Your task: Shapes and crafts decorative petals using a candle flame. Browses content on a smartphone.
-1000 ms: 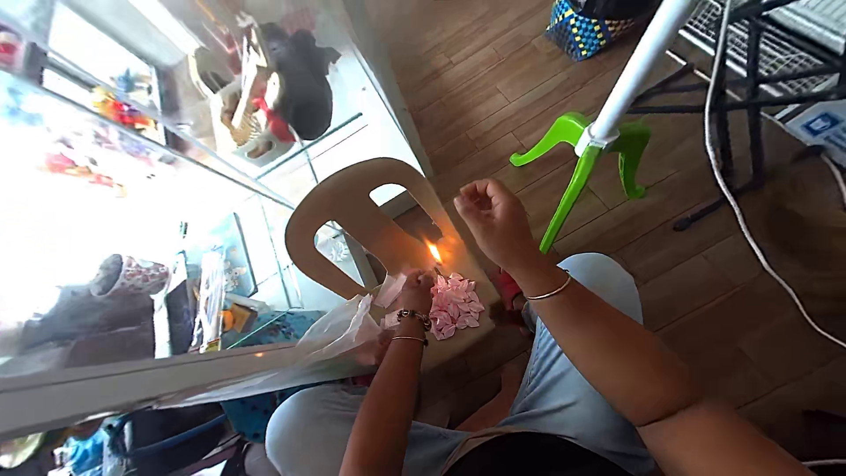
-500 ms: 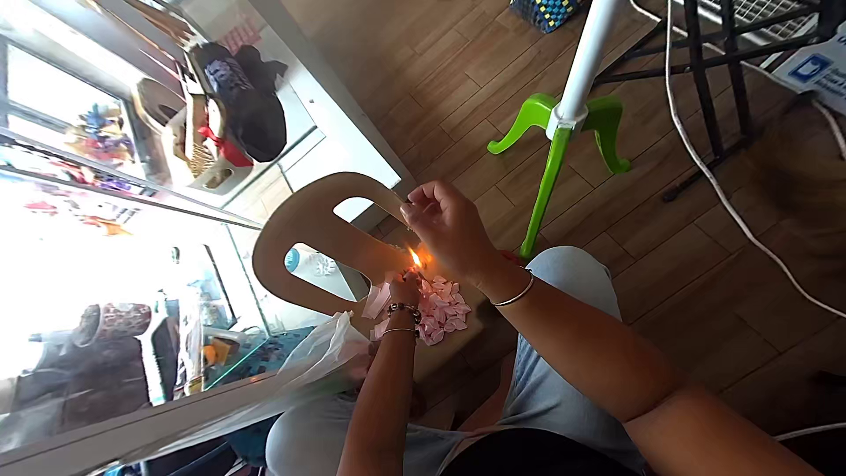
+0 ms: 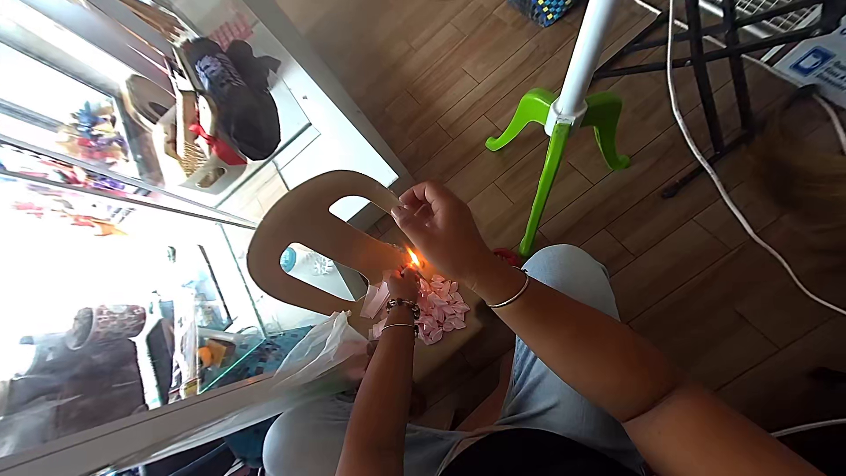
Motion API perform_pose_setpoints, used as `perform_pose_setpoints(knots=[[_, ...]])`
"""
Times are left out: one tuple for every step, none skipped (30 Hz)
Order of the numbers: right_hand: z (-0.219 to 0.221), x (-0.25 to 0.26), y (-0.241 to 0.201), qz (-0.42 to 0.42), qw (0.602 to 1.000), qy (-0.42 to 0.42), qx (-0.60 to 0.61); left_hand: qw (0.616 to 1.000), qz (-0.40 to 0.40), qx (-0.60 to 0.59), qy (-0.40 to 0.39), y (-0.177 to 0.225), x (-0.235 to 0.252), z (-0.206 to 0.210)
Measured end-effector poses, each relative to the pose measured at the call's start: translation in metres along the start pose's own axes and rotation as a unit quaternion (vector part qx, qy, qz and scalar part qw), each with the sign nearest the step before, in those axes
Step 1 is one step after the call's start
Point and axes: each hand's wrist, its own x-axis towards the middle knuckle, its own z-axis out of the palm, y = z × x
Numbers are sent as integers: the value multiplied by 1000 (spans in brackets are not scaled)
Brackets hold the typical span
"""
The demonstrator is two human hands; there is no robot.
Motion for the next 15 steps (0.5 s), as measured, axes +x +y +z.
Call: perform_pose_setpoints(knots=[[0, 0, 0, 0, 1000, 1, 1, 1000, 4, 6, 2, -1, 1, 0], [0, 0, 0, 1, 1000, 1, 1, 1000, 10, 12, 2, -2, 2, 0], [1, 0, 0, 3, 1000, 1, 1, 1000, 15, 19, 2, -3, 3, 0], [1, 0, 0, 5, 1000, 0, 0, 1000, 19, 25, 2, -2, 2, -1], [1, 0, 0, 7, 1000, -1, 0, 999, 20, 28, 2, -1, 2, -1], [1, 0, 0, 8, 1000, -2, 0, 999, 22, 28, 2, -1, 1, -1], [1, -1, 0, 11, 1000, -4, 0, 999, 22, 27, 3, -1, 1, -1], [1, -1, 0, 12, 1000, -4, -1, 999, 21, 27, 3, -1, 1, -1], [1, -1, 0, 12, 1000, -4, -2, 999, 20, 25, 4, -1, 1, 0], [1, -1, 1, 10, 1000, -3, -4, 999, 20, 27, 5, -1, 0, 0], [1, -1, 1, 8, 1000, -2, -6, 999, 21, 31, 6, -1, 0, 0], [1, -1, 1, 5, 1000, -2, -8, 999, 22, 37, 8, -1, -1, 0], [1, -1, 1, 4, 1000, -3, -9, 999, 23, 43, 7, 0, -1, -1], [1, -1, 0, 4, 1000, -4, -10, 999, 22, 45, 5, -1, -1, -1], [1, -1, 0, 4, 1000, -5, -9, 999, 19, 41, 4, -4, 2, -1]])
